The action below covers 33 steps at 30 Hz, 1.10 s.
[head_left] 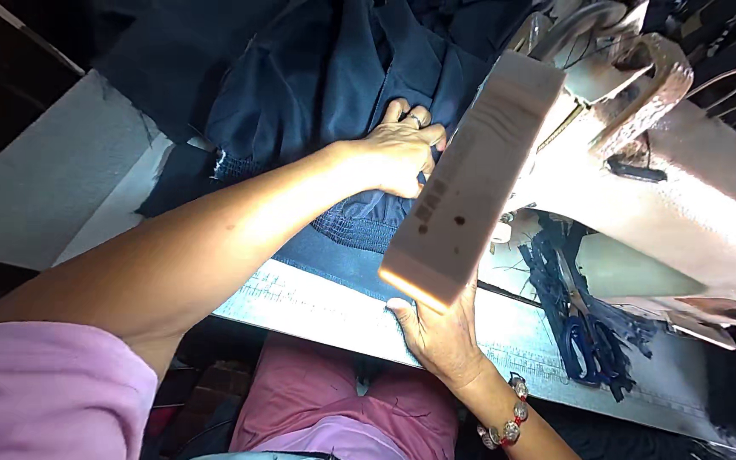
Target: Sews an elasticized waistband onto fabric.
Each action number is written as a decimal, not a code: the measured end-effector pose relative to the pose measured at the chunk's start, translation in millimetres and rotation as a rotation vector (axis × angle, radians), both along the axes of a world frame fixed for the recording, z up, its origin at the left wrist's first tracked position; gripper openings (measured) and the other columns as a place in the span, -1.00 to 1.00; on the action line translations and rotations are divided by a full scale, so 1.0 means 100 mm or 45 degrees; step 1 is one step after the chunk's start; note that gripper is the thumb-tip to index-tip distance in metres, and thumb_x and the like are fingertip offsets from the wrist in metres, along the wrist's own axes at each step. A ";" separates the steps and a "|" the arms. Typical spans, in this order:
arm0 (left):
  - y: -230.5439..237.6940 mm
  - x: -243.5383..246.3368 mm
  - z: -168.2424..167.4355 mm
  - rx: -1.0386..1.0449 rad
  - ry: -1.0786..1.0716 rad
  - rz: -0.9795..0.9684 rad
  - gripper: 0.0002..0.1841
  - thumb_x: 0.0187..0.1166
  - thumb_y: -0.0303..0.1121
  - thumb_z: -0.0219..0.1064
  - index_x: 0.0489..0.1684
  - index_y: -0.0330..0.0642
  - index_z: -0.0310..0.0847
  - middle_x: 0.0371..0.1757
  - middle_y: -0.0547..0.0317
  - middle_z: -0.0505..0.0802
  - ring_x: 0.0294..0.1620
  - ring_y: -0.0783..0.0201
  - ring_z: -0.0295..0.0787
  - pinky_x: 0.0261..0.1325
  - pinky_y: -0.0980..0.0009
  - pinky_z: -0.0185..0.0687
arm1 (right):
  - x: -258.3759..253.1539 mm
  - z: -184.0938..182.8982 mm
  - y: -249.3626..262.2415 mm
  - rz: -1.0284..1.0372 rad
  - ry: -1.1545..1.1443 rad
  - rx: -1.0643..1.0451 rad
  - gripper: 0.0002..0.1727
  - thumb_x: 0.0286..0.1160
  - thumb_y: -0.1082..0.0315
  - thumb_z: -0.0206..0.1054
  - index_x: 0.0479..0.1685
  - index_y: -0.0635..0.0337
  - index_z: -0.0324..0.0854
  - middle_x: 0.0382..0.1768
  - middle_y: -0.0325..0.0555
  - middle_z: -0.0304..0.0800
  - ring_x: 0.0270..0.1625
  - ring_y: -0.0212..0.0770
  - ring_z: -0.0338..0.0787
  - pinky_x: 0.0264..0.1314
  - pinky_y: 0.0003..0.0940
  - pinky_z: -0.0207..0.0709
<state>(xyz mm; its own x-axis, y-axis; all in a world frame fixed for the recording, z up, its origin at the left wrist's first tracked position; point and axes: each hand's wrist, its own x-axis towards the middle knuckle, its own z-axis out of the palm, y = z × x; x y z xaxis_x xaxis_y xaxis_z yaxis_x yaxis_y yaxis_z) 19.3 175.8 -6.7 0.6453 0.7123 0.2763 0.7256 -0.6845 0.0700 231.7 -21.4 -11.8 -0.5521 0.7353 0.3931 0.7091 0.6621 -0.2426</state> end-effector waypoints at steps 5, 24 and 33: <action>0.23 0.19 -0.01 -0.128 -0.015 0.181 -0.50 -0.09 0.28 0.54 -0.34 0.14 0.81 0.30 0.18 0.72 0.47 -0.13 0.45 0.40 -0.35 0.11 | -0.01 0.00 0.00 -0.016 0.011 -0.059 -0.23 0.79 -0.24 -0.20 0.43 0.15 0.71 0.48 -0.09 0.72 0.65 0.18 0.53 0.68 0.57 -0.11; -1.19 0.06 0.32 0.212 -0.348 0.193 -0.71 0.68 -0.49 0.11 0.06 -0.25 0.80 0.18 -0.23 0.78 0.26 -0.29 0.66 0.25 -0.11 0.51 | 0.02 0.07 -0.04 -0.047 -0.062 -0.119 -0.22 0.79 -0.26 -0.29 0.50 0.06 0.65 0.57 -0.16 0.63 0.77 0.15 0.35 0.67 0.63 -0.25; -1.55 0.27 0.44 -0.190 -0.413 0.031 -0.73 0.41 -0.69 0.22 -0.04 -0.52 0.81 -0.08 -0.41 0.84 0.00 -0.35 0.80 0.14 -0.09 0.64 | 0.09 0.02 -0.01 -0.011 -0.154 0.003 -0.21 0.78 -0.25 -0.29 0.53 0.10 0.62 0.59 -0.16 0.62 0.77 0.10 0.37 0.69 0.54 -0.18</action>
